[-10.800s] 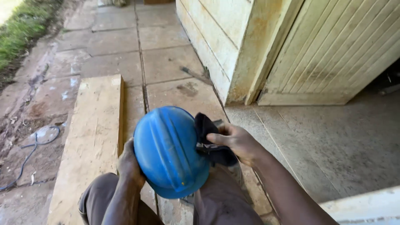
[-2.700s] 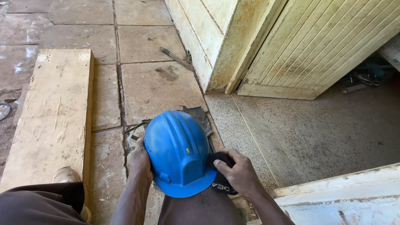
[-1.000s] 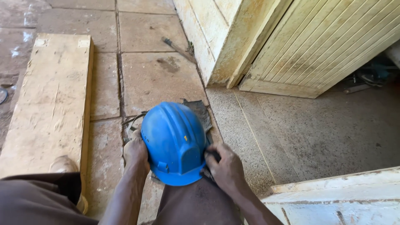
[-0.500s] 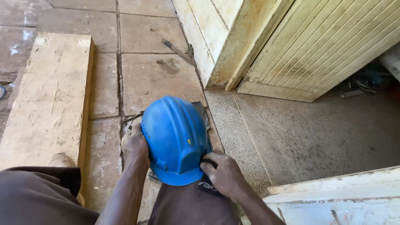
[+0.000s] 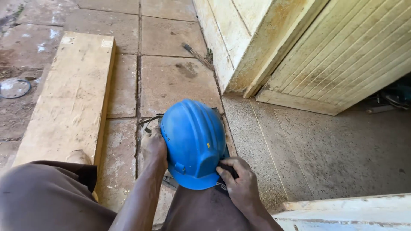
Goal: Cleaning and reassembling a safety hard hat.
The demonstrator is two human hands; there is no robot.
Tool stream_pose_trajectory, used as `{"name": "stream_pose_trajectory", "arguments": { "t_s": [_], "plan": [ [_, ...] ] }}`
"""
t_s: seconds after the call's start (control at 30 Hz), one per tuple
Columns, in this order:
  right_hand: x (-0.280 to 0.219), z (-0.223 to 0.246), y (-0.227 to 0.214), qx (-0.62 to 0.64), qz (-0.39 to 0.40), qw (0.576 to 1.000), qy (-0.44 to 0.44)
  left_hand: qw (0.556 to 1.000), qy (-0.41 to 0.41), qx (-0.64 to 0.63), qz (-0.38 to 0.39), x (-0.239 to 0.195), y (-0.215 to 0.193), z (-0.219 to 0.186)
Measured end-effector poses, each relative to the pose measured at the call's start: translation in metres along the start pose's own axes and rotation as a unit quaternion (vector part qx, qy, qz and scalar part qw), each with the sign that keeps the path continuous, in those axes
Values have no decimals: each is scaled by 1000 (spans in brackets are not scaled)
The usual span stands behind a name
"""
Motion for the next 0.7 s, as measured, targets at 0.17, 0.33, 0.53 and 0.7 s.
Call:
{"name": "stream_pose_trajectory", "arguments": {
  "t_s": [0.17, 0.33, 0.53, 0.7],
  "plan": [
    [-14, 1, -19, -140, 3, 967, -215, 999, -41, 17, -10, -15, 5, -6],
    [-6, 39, -28, 13, 40, 999, 31, 995, -61, -77, 24, 0, 14, 5],
    [0, 41, 0, -73, -128, 973, -176, 972, -95, -204, 60, -24, 28, 2],
    [-9, 42, 9, -163, -57, 961, -214, 978, -77, -193, 2, -23, 27, 8]
  ]
}}
Point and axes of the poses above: each hand's wrist, its own x-axis towards the middle knuckle, its own y-axis out of the palm, z = x × y, the point moved 1 cm from there along x, towards the middle knuckle, and after that the axes turned 3 degrees about z, right-handed, at the moved point
